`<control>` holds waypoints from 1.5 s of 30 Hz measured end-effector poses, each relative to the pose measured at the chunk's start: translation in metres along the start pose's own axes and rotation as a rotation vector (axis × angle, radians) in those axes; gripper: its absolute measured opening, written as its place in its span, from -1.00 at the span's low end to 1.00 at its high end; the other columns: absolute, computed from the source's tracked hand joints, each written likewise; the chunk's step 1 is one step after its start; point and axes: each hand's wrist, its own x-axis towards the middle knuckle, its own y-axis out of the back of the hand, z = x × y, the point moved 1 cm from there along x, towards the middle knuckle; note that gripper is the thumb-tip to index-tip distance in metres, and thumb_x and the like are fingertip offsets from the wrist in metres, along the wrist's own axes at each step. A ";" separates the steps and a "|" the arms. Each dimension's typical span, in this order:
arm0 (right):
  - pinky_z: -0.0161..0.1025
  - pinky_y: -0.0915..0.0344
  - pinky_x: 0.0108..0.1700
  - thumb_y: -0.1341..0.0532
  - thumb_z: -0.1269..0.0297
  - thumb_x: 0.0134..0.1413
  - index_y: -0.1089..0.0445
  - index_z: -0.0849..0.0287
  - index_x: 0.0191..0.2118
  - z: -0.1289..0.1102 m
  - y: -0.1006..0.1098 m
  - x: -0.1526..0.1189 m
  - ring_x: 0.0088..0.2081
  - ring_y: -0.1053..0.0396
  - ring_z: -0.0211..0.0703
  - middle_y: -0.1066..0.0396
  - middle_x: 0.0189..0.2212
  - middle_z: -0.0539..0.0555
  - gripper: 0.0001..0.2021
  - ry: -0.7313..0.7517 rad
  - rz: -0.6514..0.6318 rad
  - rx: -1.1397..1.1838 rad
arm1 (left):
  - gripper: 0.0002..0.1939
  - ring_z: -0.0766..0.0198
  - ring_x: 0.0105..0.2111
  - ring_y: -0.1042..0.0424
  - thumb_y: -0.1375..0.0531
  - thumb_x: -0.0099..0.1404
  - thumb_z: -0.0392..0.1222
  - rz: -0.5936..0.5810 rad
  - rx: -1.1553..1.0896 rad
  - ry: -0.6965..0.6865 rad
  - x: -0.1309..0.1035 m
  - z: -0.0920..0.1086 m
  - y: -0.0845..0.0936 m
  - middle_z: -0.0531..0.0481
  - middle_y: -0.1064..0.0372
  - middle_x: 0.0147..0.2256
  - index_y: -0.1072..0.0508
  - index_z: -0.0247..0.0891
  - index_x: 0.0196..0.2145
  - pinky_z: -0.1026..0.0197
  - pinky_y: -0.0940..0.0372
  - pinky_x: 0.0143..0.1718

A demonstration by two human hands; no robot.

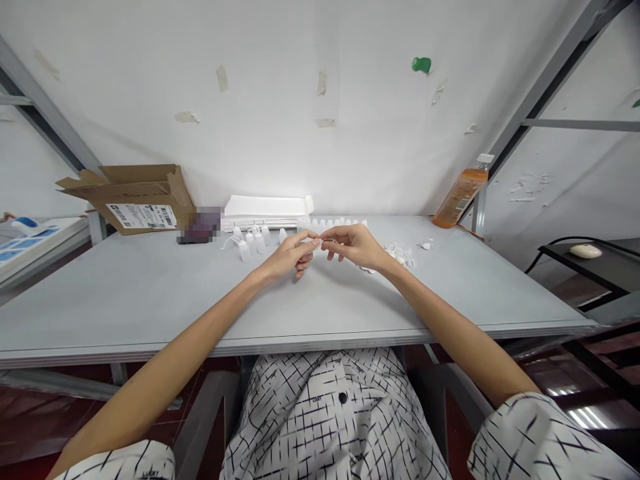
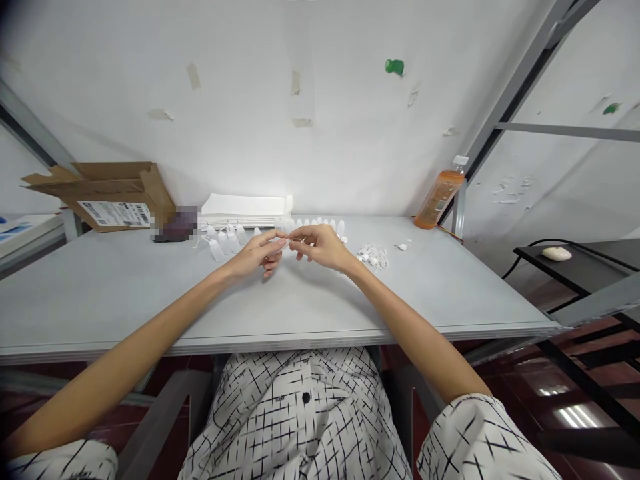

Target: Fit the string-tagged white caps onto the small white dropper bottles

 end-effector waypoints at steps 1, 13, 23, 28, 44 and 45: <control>-0.32 -0.37 -0.47 -0.29 0.12 0.15 -0.55 0.23 -0.15 0.000 0.000 0.000 -0.41 -0.52 -0.20 -0.54 -0.32 0.11 -0.72 0.008 0.004 -0.010 | -0.66 0.43 -0.65 0.00 -0.23 0.30 0.14 0.004 -0.027 0.021 0.000 0.001 0.000 0.21 0.09 -0.57 -0.33 -0.16 -0.18 0.36 -0.15 -0.66; -0.34 -0.35 -0.50 -0.21 0.09 0.25 -0.50 0.22 -0.16 0.005 -0.001 0.002 -0.49 -0.48 -0.27 -0.50 -0.37 0.08 -0.72 0.060 0.049 0.018 | -0.80 0.44 -0.66 -0.06 -0.20 0.31 -0.02 0.018 -0.230 0.051 -0.002 0.007 0.004 0.19 0.00 -0.57 -0.32 -0.17 -0.26 0.39 -0.15 -0.68; -0.34 -0.35 -0.52 -0.20 0.14 0.23 -0.50 0.25 -0.19 0.012 -0.001 0.004 -0.50 -0.47 -0.26 -0.50 -0.40 0.08 -0.73 0.030 0.034 0.021 | -0.80 0.44 -0.67 -0.03 -0.21 0.28 -0.05 0.044 -0.304 0.073 -0.004 0.013 0.002 0.20 0.00 -0.58 -0.28 -0.17 -0.30 0.40 -0.15 -0.73; -0.34 -0.35 -0.51 -0.17 0.20 0.24 -0.51 0.27 -0.19 0.010 -0.001 0.003 -0.49 -0.47 -0.26 -0.49 -0.41 0.08 -0.75 0.020 0.025 0.011 | -0.76 0.44 -0.67 -0.04 -0.21 0.29 -0.01 0.050 -0.274 0.047 -0.003 0.011 0.006 0.20 0.02 -0.58 -0.37 -0.22 -0.21 0.40 -0.15 -0.73; -0.36 -0.34 -0.51 -0.19 0.17 0.23 -0.51 0.25 -0.22 0.007 0.000 0.002 -0.48 -0.47 -0.26 -0.50 -0.43 0.08 -0.75 -0.005 0.025 -0.006 | -0.69 0.48 -0.66 0.03 -0.30 0.22 0.00 0.061 -0.269 0.038 -0.002 0.009 0.006 0.22 0.05 -0.58 -0.31 -0.24 -0.34 0.43 -0.05 -0.72; -0.36 -0.34 -0.50 -0.19 0.17 0.23 -0.51 0.25 -0.22 0.006 0.000 0.002 -0.48 -0.47 -0.26 -0.50 -0.42 0.08 -0.75 -0.007 0.022 -0.006 | -0.69 0.48 -0.66 0.03 -0.30 0.22 0.01 0.054 -0.271 0.032 -0.001 0.009 0.007 0.22 0.06 -0.58 -0.30 -0.24 -0.34 0.43 -0.06 -0.72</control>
